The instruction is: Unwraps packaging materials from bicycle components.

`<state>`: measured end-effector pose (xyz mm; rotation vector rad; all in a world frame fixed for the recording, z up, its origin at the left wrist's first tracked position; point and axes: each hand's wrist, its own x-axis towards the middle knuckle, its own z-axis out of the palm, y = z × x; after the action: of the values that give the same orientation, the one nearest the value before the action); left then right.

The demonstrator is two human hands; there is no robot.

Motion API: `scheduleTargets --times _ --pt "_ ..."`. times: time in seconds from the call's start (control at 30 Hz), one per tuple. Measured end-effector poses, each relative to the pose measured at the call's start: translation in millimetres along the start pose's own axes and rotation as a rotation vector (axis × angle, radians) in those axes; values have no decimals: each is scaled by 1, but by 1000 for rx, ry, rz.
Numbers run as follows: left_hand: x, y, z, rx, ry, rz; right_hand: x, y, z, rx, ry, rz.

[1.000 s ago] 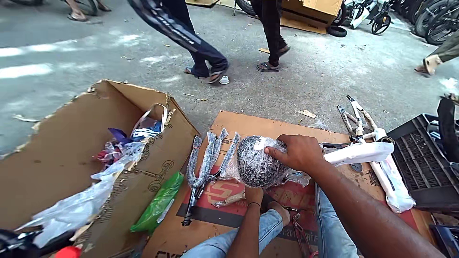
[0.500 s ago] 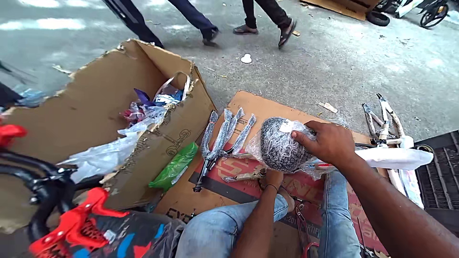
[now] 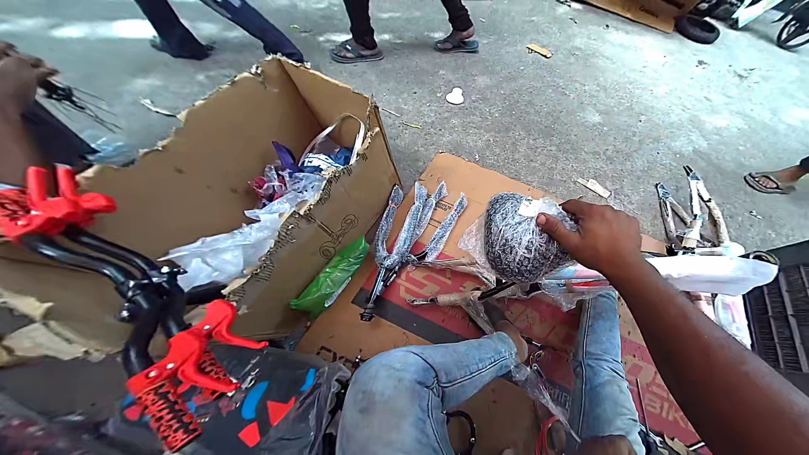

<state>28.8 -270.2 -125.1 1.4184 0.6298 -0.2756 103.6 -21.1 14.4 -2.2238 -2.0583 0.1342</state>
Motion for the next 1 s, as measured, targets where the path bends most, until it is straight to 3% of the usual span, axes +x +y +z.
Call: scheduleTargets --times 0.03,0.13,0.27,0.37,0.47,0.57,0.7,0.87,1.0 --pt "-2 -2 4 7 20 -55 -2 1 1 3 11 -6" --pt "-10 -8 -17 -3 365 -213 -8 4 1 2 1 -6" --pt "-31 -18 -125 -81 758 -334 -5 1 0 -5 -7 3" --pt "-39 -58 -213 -282 1141 -357 -4 2 2 0 25 -11" --pt "-19 -103 -268 -517 1280 -350 -5 1 7 1 71 -32" --pt "5 -99 -281 -770 1234 -259 -2 2 11 -7 118 -68" --pt "-20 -36 -284 -1118 965 -307 1 3 13 -14 147 -89" --pt "21 -97 -289 -1022 933 -165 5 2 17 -25 197 -98" --pt "-22 -41 -286 -1011 919 -278 1 1 16 -30 214 -121"
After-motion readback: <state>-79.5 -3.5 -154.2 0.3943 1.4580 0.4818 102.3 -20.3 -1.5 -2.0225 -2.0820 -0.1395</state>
